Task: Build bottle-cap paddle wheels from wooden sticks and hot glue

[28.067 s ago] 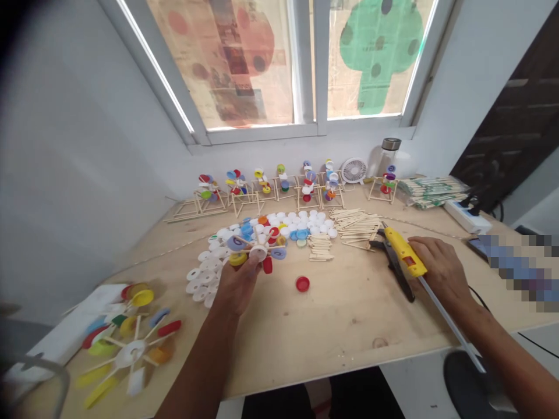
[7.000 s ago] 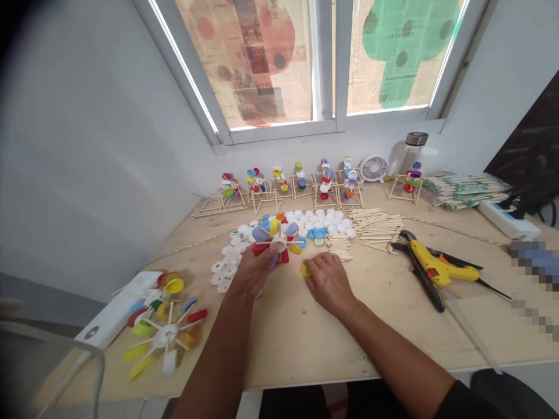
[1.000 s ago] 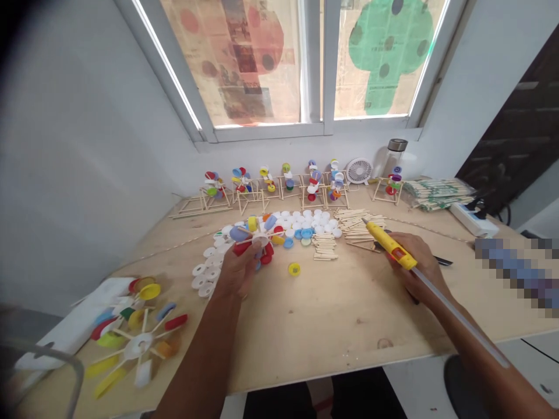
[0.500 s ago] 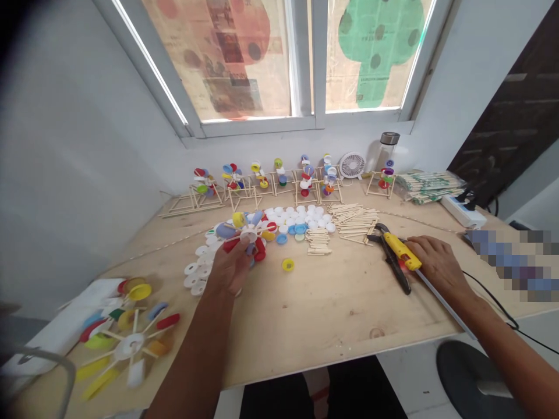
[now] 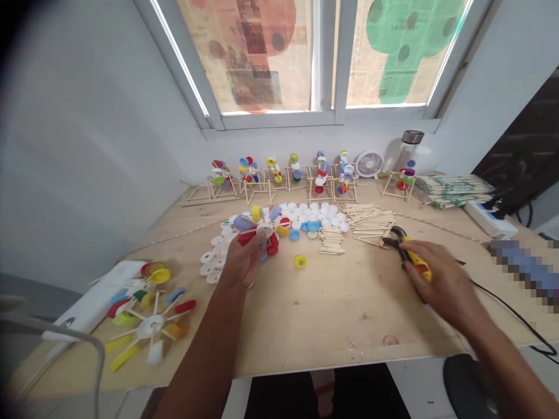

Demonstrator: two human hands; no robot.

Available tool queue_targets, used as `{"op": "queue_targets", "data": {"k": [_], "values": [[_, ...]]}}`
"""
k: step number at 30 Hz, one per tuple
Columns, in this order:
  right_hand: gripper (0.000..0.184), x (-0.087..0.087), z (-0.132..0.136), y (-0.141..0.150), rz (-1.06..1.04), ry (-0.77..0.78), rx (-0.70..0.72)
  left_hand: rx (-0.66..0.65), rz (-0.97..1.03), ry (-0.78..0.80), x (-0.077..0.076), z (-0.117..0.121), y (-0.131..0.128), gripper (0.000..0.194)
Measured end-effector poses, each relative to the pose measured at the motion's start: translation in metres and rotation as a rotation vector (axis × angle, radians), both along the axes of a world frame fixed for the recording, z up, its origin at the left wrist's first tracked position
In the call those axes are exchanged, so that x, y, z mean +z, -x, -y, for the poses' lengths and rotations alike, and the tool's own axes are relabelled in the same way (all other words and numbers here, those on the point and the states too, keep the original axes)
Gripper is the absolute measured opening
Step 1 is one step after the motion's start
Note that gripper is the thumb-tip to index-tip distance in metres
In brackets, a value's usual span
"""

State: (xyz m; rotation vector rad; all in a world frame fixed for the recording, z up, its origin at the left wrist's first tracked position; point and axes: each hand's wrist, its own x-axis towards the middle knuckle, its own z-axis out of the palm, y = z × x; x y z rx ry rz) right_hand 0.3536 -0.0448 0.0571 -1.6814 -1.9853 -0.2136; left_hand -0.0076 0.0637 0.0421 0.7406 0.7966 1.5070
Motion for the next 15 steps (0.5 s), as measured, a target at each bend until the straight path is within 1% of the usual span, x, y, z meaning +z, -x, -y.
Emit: {"op": "queue_targets", "data": {"k": [2, 3, 5, 6, 7, 9, 12, 15], "values": [[0.030, 0.000, -0.010, 0.051, -0.188, 0.152, 0.105, -0.001, -0.016, 0.007, 0.000, 0.000, -0.001, 0.030], [0.031, -0.002, -0.017, 0.075, -0.247, 0.242, 0.166, -0.003, -0.018, 0.011, -0.001, 0.000, -0.001, 0.030], [0.033, -0.008, -0.033, 0.118, -0.274, 0.355, 0.281, -0.008, -0.015, 0.020, -0.002, -0.001, 0.000, 0.031], [0.032, -0.012, -0.041, 0.135, -0.247, 0.396, 0.301, -0.011, -0.013, 0.021, -0.003, -0.001, 0.001, 0.031], [0.032, -0.015, -0.048, 0.149, -0.201, 0.418, 0.291, -0.015, -0.012, 0.021, -0.004, -0.002, 0.001, 0.031], [0.034, -0.020, -0.060, 0.170, -0.082, 0.444, 0.228, -0.013, -0.009, 0.017, -0.003, -0.002, 0.002, 0.031], [0.033, -0.024, -0.069, 0.188, 0.067, 0.470, 0.132, 0.026, 0.006, 0.004, 0.001, 0.000, 0.002, 0.031], [0.026, -0.027, -0.070, 0.197, 0.133, 0.474, 0.123, 0.045, -0.012, -0.002, 0.006, 0.003, 0.001, 0.032]]}}
